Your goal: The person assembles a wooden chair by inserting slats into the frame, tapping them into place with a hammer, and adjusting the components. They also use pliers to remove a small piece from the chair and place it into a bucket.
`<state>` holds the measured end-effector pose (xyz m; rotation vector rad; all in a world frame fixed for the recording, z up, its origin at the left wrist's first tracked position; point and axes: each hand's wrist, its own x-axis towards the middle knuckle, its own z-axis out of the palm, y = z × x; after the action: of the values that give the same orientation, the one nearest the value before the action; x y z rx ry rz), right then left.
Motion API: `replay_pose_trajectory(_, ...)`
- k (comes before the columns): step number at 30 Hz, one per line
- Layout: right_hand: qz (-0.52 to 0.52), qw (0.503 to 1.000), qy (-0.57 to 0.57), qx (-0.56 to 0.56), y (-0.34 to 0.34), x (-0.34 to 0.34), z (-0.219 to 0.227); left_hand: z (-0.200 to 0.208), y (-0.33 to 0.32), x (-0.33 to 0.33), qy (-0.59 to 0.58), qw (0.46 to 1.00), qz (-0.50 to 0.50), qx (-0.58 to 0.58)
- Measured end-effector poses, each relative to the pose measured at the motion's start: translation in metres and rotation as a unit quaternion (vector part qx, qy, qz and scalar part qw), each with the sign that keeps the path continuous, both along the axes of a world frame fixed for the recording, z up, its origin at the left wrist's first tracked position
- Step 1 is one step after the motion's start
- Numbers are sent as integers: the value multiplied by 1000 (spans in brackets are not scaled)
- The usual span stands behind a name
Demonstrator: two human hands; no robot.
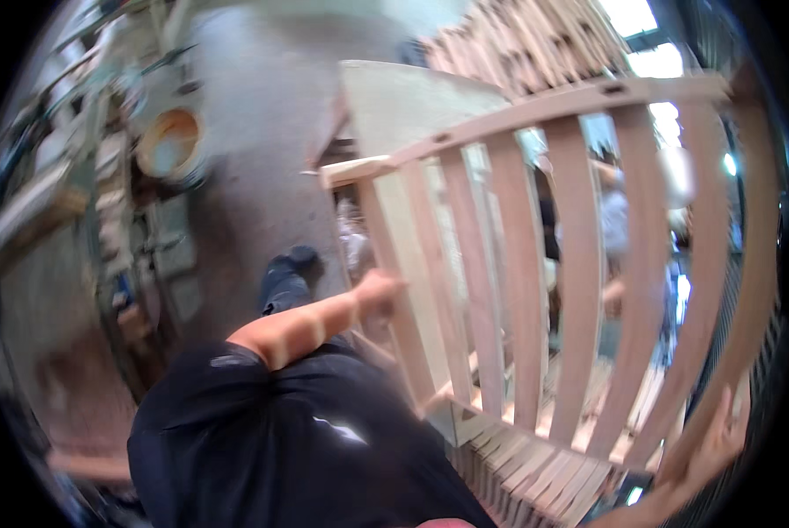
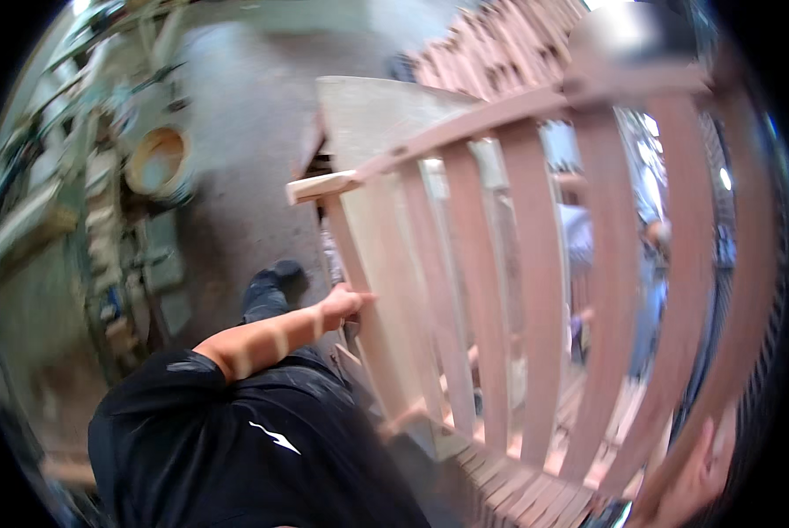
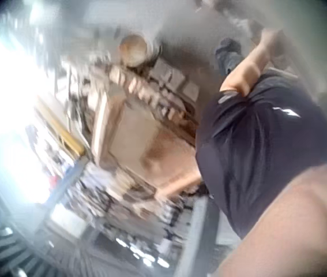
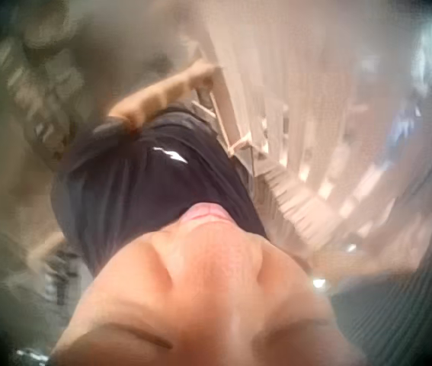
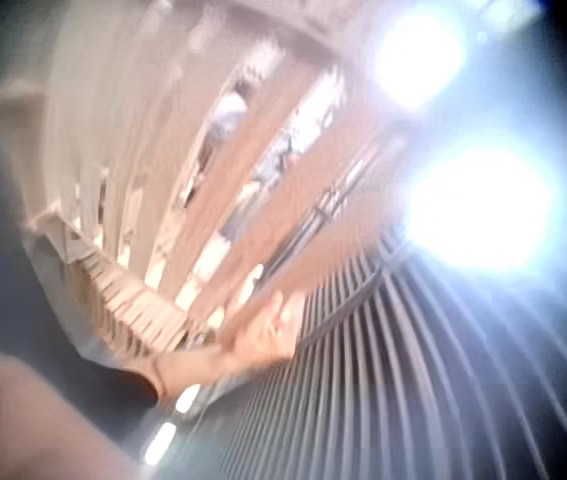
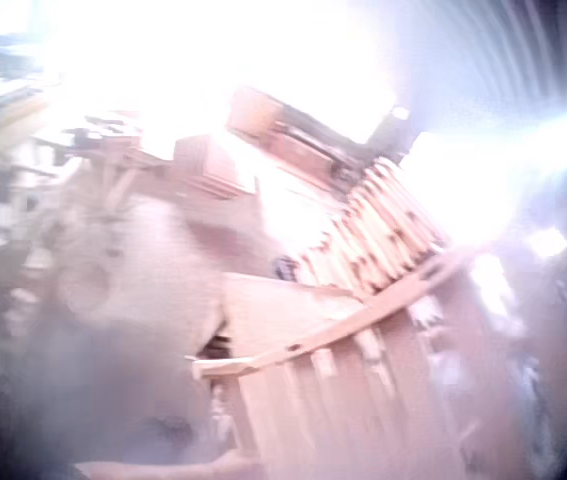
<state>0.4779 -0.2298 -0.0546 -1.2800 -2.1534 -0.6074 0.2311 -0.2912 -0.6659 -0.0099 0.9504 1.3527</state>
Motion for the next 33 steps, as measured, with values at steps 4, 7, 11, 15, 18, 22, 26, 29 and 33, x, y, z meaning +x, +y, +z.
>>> replay_pose_trajectory(4,95,993,73,14,24,20,-43,23,-33,31,216,971,99,-29)
replay_pose_trajectory(7,138,981,136,23,24,50,-64,76,-67,54,241,946,216,-7)
replay_pose_trajectory(11,263,943,203,-1,53,36,-94,69,-97,81,260,869,417,61)
replay_pose_trajectory(15,332,902,273,-21,19,-19,-93,144,-201,28,336,719,594,134)
replay_pose_trajectory(18,380,866,323,-34,-7,-60,-92,213,-306,-5,341,666,654,113)
replay_pose_trajectory(22,441,806,389,-76,-39,-127,-94,268,-464,-29,397,528,751,18)
replay_pose_trajectory(26,503,724,457,-119,-83,-206,-92,327,-610,-4,471,340,810,-81)
replay_pose_trajectory(29,557,636,506,-173,-126,-282,-90,368,-688,41,490,196,847,-55)
replay_pose_trajectory(33,613,508,548,-257,-215,-386,-104,395,-753,110,558,-19,808,-188)
